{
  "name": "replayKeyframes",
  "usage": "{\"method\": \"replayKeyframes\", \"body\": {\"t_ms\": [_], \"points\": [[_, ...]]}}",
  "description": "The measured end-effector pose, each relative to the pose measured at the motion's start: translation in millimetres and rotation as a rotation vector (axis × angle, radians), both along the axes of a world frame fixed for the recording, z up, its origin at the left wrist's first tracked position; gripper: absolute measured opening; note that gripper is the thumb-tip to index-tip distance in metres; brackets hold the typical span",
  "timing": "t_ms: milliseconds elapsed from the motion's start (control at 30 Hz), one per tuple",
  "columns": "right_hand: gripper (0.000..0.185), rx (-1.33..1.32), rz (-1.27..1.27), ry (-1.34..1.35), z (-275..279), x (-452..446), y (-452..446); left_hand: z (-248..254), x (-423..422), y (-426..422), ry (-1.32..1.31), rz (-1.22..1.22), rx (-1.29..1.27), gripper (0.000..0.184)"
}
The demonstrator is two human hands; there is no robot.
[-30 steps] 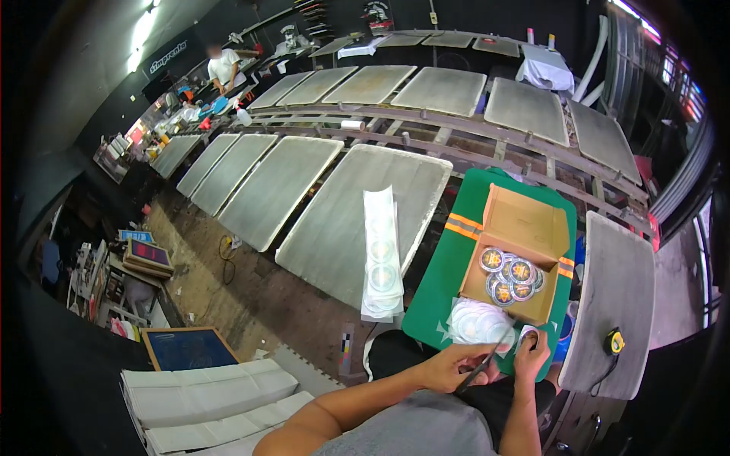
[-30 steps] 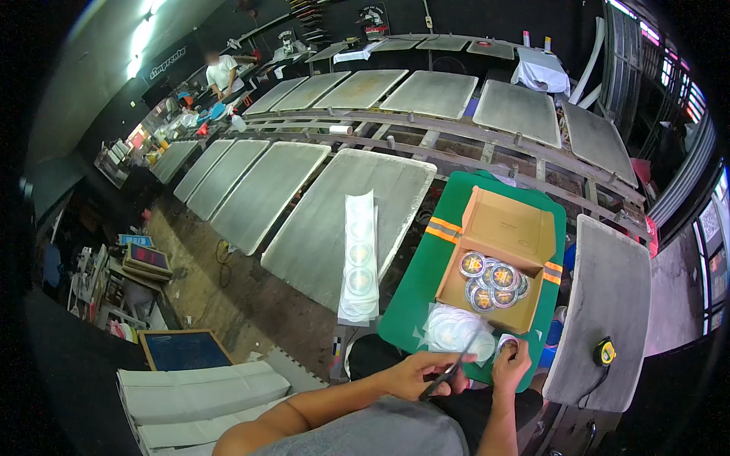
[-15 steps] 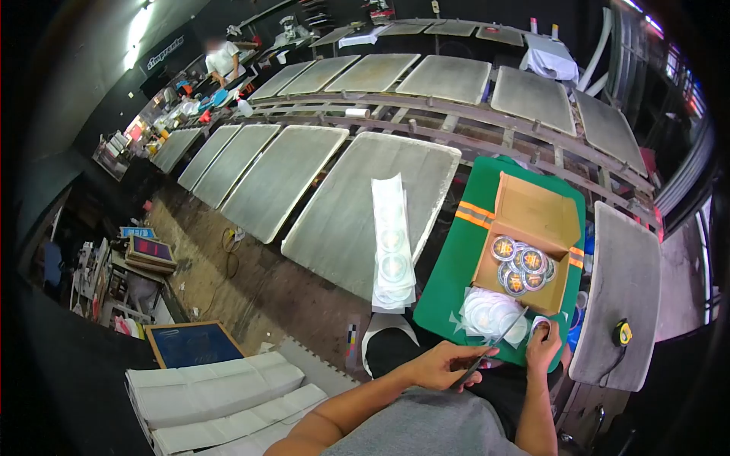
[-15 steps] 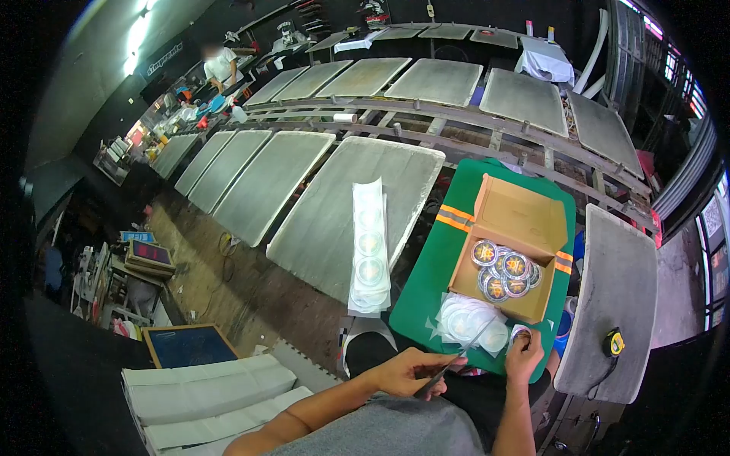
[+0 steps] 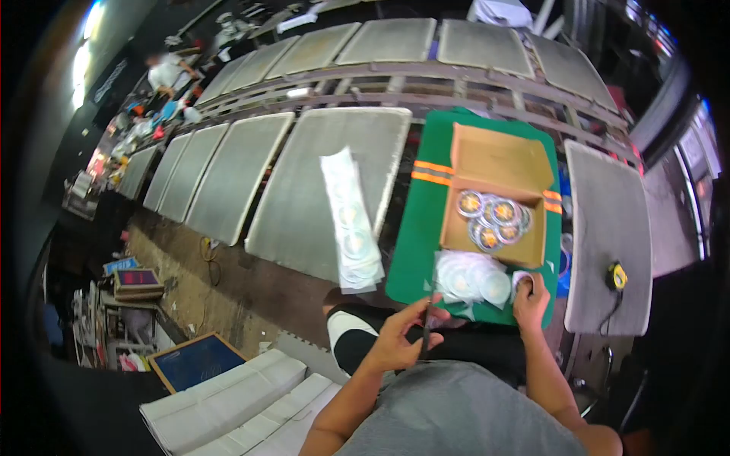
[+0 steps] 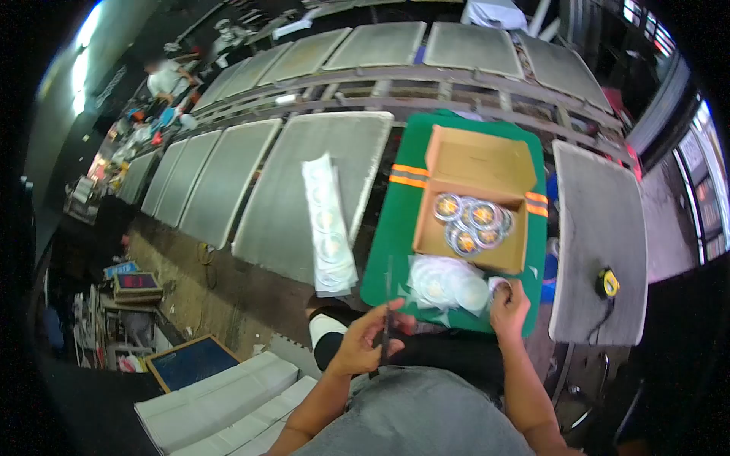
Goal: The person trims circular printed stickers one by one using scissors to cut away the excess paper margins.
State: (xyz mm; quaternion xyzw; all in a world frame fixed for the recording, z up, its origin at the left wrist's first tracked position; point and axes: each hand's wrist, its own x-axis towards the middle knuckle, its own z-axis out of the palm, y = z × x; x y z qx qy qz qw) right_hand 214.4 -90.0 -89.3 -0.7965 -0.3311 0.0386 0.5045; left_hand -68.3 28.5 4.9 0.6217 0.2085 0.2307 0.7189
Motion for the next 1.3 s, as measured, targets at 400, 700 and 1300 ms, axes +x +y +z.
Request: {"method": "replayKeyframes", "body": {"t_ms": [400,700,1300], "points": [[0.012,0.058,0.026,0.006,4.5,0.5,2.6,-14.5,10.9,22.7,-0.082,0.380,-0.078,0.046],[0.012,0.080,0.010,0.060,2.4,-0.4,0.3,-64.3,58.8,63.9,-0.141,0.519,0.067,0.042],[0.013,0.071,-0.029,0.082,0.9,-2.7,5.2,-90.4,62.6,64.1,0.062,0.579,0.196,0.040]]}}
